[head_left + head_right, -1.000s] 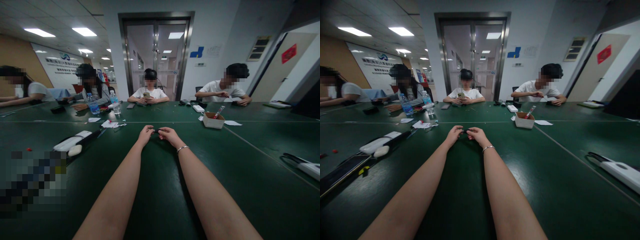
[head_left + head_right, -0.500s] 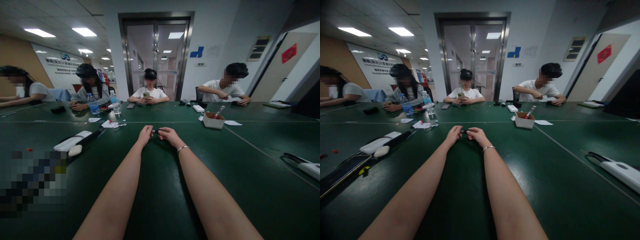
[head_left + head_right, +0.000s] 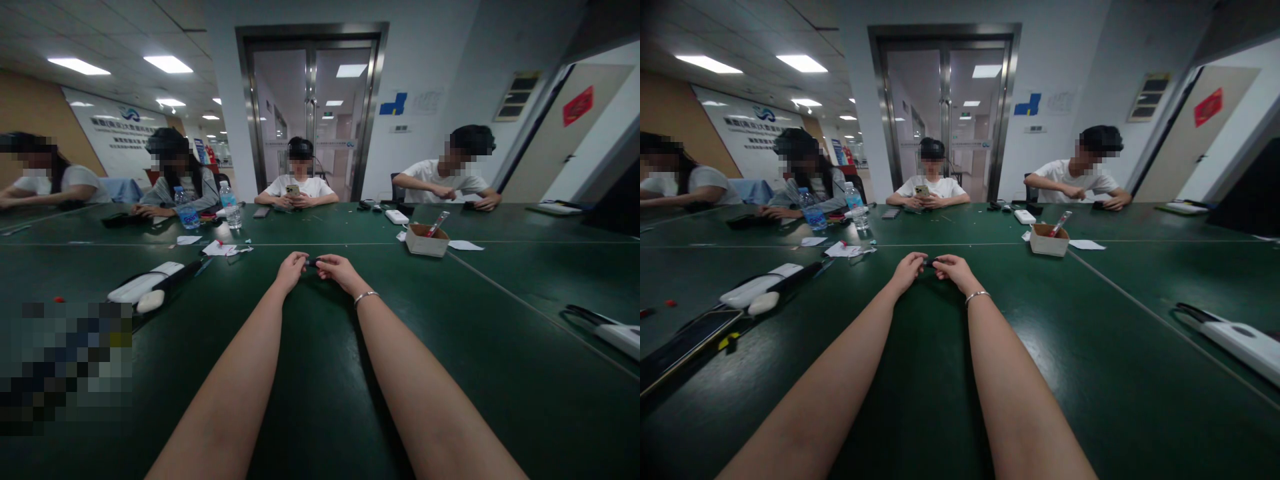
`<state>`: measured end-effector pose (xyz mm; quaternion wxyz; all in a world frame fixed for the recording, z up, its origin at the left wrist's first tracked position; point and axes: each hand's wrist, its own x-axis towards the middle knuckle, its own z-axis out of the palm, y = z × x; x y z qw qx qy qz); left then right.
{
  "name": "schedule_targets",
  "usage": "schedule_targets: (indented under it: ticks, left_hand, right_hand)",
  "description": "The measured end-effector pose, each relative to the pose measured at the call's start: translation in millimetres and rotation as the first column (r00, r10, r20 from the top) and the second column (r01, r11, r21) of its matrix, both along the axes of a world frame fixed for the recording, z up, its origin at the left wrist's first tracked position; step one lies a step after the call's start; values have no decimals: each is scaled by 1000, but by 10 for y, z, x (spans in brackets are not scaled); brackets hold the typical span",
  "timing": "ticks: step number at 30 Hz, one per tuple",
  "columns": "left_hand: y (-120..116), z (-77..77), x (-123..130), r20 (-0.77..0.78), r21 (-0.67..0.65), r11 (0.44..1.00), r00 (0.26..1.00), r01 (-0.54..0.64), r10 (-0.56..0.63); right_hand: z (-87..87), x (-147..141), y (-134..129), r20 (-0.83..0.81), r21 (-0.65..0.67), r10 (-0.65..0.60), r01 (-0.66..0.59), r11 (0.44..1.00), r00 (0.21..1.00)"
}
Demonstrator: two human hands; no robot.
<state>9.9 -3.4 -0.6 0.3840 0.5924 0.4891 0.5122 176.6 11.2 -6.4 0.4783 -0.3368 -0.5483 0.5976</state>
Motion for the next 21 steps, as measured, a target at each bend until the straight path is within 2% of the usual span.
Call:
schedule_targets:
  ticks: [21]
  left_hand:
    - [4,17,-12,-1,28,1000,1000,-8,8]
  right_hand:
    - [17,-7,-15,4,-18,-8,8,1000,1000]
